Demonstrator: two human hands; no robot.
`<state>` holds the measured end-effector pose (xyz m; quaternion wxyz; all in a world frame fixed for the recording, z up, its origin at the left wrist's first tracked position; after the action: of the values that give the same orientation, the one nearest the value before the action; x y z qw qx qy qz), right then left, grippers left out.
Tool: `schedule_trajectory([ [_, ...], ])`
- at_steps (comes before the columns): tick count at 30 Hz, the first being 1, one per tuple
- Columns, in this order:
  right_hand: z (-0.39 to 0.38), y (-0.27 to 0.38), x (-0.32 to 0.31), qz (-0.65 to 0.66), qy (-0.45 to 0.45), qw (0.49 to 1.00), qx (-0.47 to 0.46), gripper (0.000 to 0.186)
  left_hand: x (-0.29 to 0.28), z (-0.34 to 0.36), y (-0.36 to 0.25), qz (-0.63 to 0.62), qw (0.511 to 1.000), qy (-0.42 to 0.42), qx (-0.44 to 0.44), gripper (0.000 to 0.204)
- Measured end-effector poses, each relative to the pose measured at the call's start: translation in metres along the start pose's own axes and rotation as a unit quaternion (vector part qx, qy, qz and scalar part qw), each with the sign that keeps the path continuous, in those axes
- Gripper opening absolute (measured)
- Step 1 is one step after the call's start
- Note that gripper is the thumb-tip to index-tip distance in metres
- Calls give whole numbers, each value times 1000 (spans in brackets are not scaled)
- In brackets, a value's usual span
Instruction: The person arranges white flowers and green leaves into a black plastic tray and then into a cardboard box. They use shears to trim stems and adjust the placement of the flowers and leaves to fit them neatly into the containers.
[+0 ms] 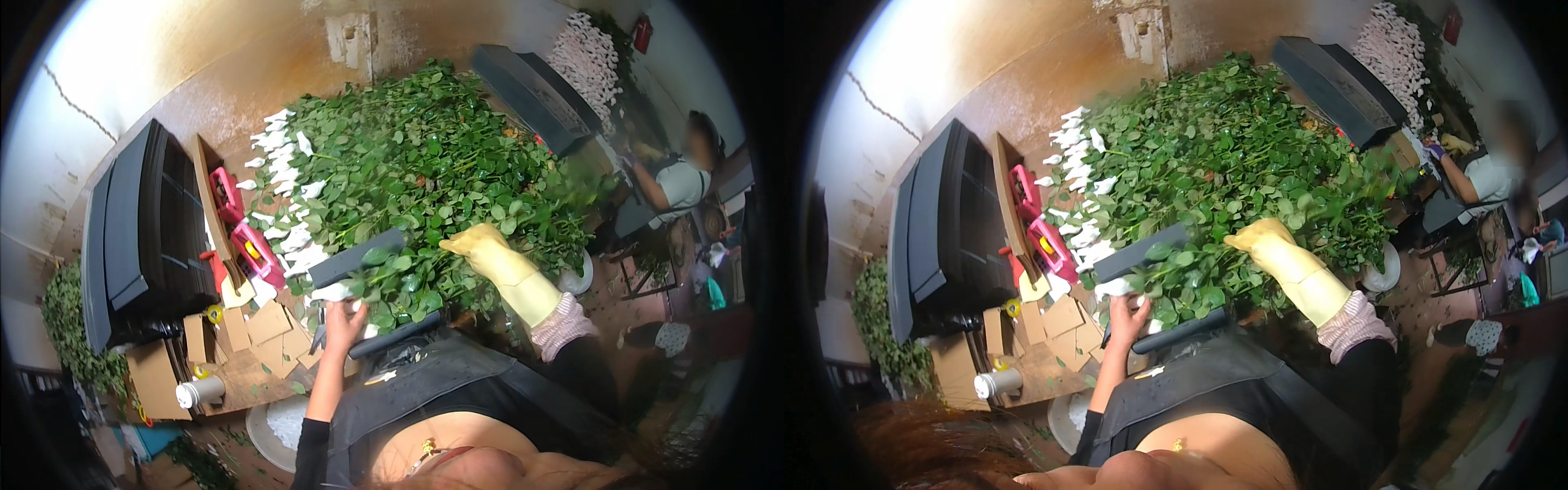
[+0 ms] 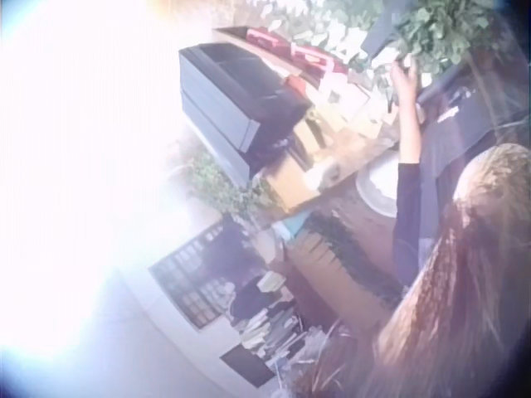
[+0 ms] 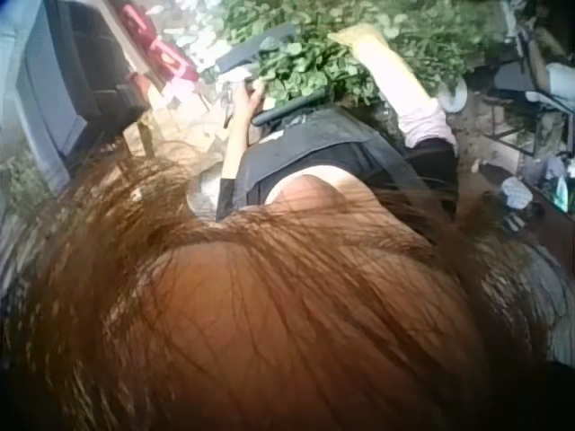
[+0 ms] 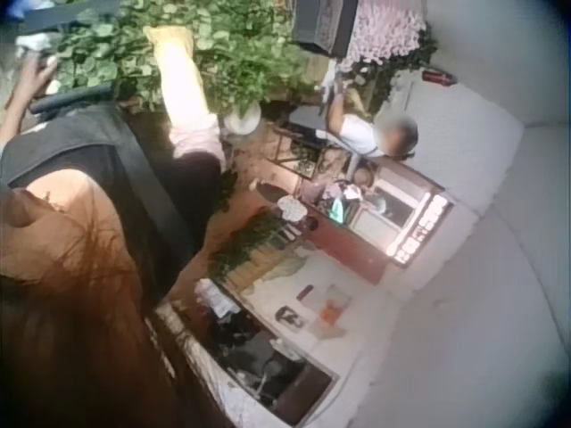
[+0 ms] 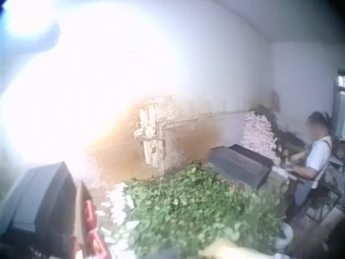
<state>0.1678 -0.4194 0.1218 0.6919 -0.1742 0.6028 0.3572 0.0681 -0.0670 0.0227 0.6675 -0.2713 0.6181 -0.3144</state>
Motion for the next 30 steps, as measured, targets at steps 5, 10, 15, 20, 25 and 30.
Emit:
schedule_trajectory([
  [5, -25, -8, 25, -2, 159, 984, 85, 61, -13, 10, -34, -2, 999, -42, 34, 53],
  [10, 39, 88, -97, -98, 144, 981, 87, 63, -10, 11, -19, -31, 999, -26, 0, 52],
  [15, 101, 180, -45, 123, 211, 963, 115, 55, -2, 12, -13, -56, 997, -34, 33, 50],
  [20, 117, 155, 14, -18, 341, 907, 248, 41, -6, 8, -25, -60, 996, -57, 33, 44],
  [25, 116, 146, 2, -18, 272, 937, 219, 30, -11, 4, -25, -68, 993, -93, 22, 51],
  [30, 107, 129, 48, 34, 215, 969, 115, 29, -10, 7, -23, -23, 998, -64, -15, 51],
])
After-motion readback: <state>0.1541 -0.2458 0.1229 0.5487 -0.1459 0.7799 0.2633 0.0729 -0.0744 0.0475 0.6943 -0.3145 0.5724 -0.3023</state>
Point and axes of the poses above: each hand's wrist, its own z-axis towards the middle knuckle, its own x-axis out of the palm, y = z × x, the point moved 3 cm from there along z, towards the middle knuckle, and after that the axes turned 4 degrees about z, right-handed, at the moved point
